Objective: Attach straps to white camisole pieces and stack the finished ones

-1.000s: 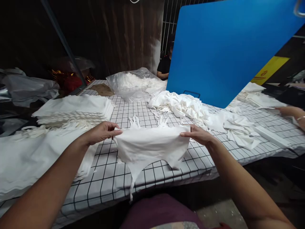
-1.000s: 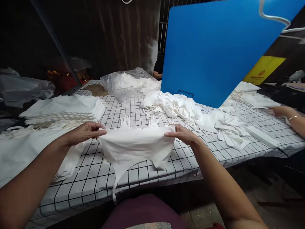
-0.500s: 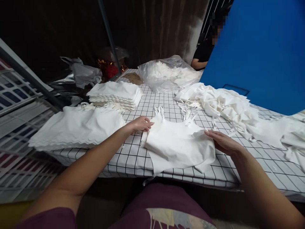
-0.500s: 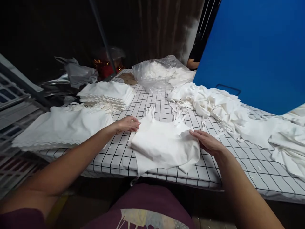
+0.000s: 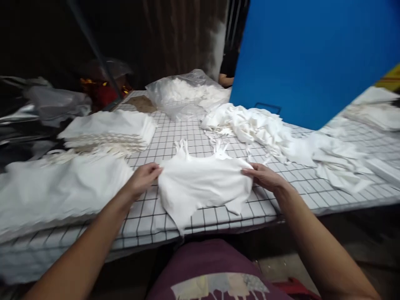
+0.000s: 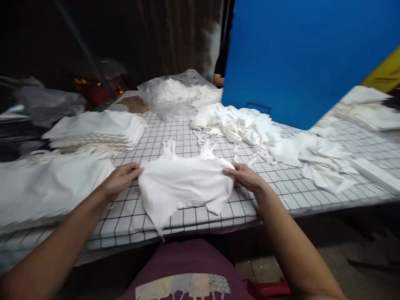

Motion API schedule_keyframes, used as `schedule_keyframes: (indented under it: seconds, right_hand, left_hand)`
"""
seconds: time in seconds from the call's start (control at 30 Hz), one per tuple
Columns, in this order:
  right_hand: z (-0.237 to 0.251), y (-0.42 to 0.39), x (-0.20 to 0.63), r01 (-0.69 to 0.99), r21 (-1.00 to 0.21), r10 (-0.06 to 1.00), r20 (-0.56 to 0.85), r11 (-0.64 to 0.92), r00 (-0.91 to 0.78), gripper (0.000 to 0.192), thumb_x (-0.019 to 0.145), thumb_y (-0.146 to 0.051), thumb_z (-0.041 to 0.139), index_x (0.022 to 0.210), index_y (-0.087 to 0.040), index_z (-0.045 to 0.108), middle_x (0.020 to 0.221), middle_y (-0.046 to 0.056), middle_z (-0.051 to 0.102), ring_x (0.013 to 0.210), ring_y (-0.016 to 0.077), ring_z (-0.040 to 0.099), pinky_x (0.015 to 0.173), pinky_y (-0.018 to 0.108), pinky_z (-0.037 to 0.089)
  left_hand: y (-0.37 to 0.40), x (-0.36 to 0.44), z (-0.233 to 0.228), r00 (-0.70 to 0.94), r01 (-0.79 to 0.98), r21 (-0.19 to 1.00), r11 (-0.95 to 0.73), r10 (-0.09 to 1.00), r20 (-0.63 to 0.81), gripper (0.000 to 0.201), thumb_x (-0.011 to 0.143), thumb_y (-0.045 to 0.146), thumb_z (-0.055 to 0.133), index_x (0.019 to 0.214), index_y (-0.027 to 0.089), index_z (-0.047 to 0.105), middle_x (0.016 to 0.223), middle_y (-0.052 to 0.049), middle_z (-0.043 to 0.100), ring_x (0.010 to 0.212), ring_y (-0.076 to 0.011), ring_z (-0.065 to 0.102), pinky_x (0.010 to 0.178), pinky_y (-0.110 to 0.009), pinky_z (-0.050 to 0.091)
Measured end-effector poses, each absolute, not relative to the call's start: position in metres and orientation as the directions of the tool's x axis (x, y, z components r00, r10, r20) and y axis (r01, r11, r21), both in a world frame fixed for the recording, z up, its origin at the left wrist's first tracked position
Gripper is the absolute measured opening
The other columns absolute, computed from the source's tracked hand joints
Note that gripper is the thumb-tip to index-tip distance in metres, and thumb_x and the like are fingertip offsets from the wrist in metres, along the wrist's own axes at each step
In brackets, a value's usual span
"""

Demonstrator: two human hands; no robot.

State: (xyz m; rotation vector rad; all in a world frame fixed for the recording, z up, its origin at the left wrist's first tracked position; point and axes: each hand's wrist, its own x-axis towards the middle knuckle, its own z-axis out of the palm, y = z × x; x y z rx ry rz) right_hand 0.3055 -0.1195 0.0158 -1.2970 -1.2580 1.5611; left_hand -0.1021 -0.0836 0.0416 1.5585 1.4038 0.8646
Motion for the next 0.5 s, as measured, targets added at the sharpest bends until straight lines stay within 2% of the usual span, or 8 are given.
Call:
schedule_keyframes:
  seconds: [0.1, 0.17, 0.27, 0.4, 0.5]
  right_hand:
    - [0.016, -0.122, 0.305, -0.124, -0.941, 0.929, -0.281, -0.316, -0.240, 0.024, 0.074, -0.032, 0.084, 0.093, -0.021, 0.072, 0.090, 0.003, 0.072, 0.081, 0.0164, 0.064, 0.068, 0.024, 0.053]
    - [0.015, -0.124, 0.304, -0.171, -0.930, 0.926, -0.275, -0.324, -0.257, 0.024, 0.073, -0.028, 0.085, 0.091, -0.020, 0.072, 0.092, 0.002, 0.072, 0.083, 0.0157, 0.063, 0.072, 0.024, 0.053]
    - [0.015, -0.127, 0.303, -0.198, -0.915, 0.916, -0.295, -0.353, -0.270, 0.026, 0.072, -0.029, 0.086, 0.090, -0.017, 0.071, 0.092, 0.004, 0.072, 0.084, 0.0164, 0.063, 0.076, 0.026, 0.053]
    - [0.016, -0.133, 0.307, -0.259, -0.903, 0.931, -0.288, -0.343, -0.226, 0.030, 0.070, -0.032, 0.086, 0.090, -0.018, 0.070, 0.092, 0.004, 0.072, 0.083, 0.0162, 0.062, 0.075, 0.025, 0.052]
    - [0.020, -0.137, 0.311, -0.285, -0.905, 0.941, -0.259, -0.316, -0.219, 0.033, 0.068, -0.033, 0.087, 0.092, -0.019, 0.070, 0.092, 0.004, 0.072, 0.082, 0.0170, 0.062, 0.076, 0.027, 0.052]
  left_hand:
    - [-0.080, -0.102, 0.042, 0.037, 0.148, 0.977, 0.152, 0.987, -0.159, 0.041, 0.063, 0.050, 0.080, 0.070, 0.018, 0.055, 0.065, 0.005, 0.057, 0.066, -0.0121, 0.052, 0.066, -0.023, 0.046]
    - [-0.080, -0.096, 0.039, -0.009, 0.088, 0.978, 0.190, 0.982, -0.190, 0.048, 0.056, 0.053, 0.084, 0.073, 0.019, 0.055, 0.065, 0.006, 0.059, 0.063, -0.0113, 0.052, 0.062, -0.022, 0.046]
    - [-0.081, -0.086, 0.034, -0.049, 0.049, 0.980, 0.190, 0.981, -0.188, 0.055, 0.052, 0.058, 0.085, 0.077, 0.020, 0.056, 0.065, 0.005, 0.063, 0.062, -0.0136, 0.057, 0.057, -0.023, 0.045]
    - [-0.082, -0.083, 0.034, -0.012, 0.006, 0.966, 0.258, 0.966, -0.258, 0.055, 0.050, 0.057, 0.088, 0.079, 0.021, 0.057, 0.068, 0.003, 0.069, 0.063, -0.0164, 0.063, 0.058, -0.025, 0.049]
    - [-0.083, -0.086, 0.036, 0.091, 0.134, 0.944, 0.302, 0.945, -0.315, 0.051, 0.057, 0.060, 0.085, 0.082, 0.021, 0.063, 0.075, 0.000, 0.072, 0.063, -0.0174, 0.064, 0.060, -0.029, 0.052]
